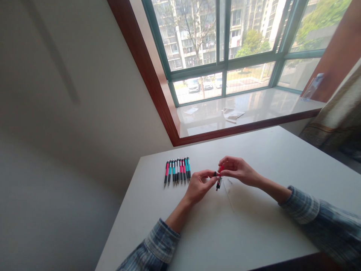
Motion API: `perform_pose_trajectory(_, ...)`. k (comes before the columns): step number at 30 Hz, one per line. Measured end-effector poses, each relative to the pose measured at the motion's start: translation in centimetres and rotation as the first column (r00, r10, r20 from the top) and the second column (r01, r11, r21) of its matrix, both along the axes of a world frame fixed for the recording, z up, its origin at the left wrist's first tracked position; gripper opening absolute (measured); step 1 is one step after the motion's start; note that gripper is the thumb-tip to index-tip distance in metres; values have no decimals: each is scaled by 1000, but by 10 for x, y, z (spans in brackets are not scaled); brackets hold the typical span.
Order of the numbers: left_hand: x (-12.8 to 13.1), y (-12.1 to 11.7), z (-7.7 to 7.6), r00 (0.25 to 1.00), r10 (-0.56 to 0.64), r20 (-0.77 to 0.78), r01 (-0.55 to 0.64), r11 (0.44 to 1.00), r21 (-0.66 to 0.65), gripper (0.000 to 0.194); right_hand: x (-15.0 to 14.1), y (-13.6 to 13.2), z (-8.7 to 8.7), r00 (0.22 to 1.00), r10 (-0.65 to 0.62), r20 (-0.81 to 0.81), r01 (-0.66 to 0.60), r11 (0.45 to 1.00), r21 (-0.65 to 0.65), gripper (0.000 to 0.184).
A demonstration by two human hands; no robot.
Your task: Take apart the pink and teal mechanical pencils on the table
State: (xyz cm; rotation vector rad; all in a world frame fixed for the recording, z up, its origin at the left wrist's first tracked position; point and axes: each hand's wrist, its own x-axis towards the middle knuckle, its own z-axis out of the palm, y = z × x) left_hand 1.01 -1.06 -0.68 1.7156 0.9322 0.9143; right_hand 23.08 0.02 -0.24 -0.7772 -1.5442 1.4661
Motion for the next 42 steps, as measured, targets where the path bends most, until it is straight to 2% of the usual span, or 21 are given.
perform_pose_trajectory(10, -2, 1, 3, 998, -53, -20, 52, 998, -36, 27, -3, 0, -6, 1000, 24, -10, -24, 1000, 0, 38)
perform_pose_trajectory(12, -1, 3, 1, 999, -35, 23, 36, 997, -62, 28, 1, 1, -4, 997, -13, 71, 8, 998, 64, 37)
perform_pose_trajectory(14, -1, 4, -1, 997, 1, 79, 7, 995, -99, 29, 8, 4, 0, 969, -75, 235, 26, 979, 204, 29)
perform_pose_trajectory(15, -1, 5, -2, 994, 21, 109, -8, 993, -116, 29, 12, 5, 2, 938, -98, 331, -1, 959, 285, 26)
perform_pose_trajectory(17, -2, 7, -4, 984, 58, 169, -34, 989, -142, 29, 19, 7, 6, 863, -82, 499, -137, 912, 386, 19)
perform_pose_trajectory(19, -2, 8, -5, 973, 84, 213, -51, 986, -156, 29, 24, 8, 10, 805, -11, 593, -287, 868, 406, 15)
perform_pose_trajectory(21, -2, 9, -6, 969, 94, 230, -58, 985, -160, 28, 26, 8, 12, 774, 52, 632, -380, 835, 397, 13)
perform_pose_trajectory(24, -1, 9, -6, 966, 103, 237, -64, 984, -167, 27, 26, 8, 12, 742, 90, 664, -440, 813, 382, 14)
perform_pose_trajectory(31, -1, 9, -9, 969, 133, 207, -91, 976, -198, 29, 25, 7, 13, 692, 101, 714, -488, 795, 360, 13)
perform_pose_trajectory(33, -1, 9, -9, 972, 134, 195, -95, 976, -198, 31, 26, 7, 13, 702, 90, 707, -477, 796, 372, 15)
perform_pose_trajectory(35, -1, 9, -10, 972, 145, 184, -108, 974, -198, 32, 28, 8, 12, 730, 52, 681, -421, 819, 389, 18)
perform_pose_trajectory(39, -1, 8, -10, 974, 163, 156, -129, 970, -205, 31, 30, 11, 8, 818, -99, 566, -182, 890, 419, 22)
perform_pose_trajectory(42, -2, 7, -10, 982, 150, 116, -127, 974, -186, 31, 27, 13, 6, 872, -224, 436, 13, 899, 437, 22)
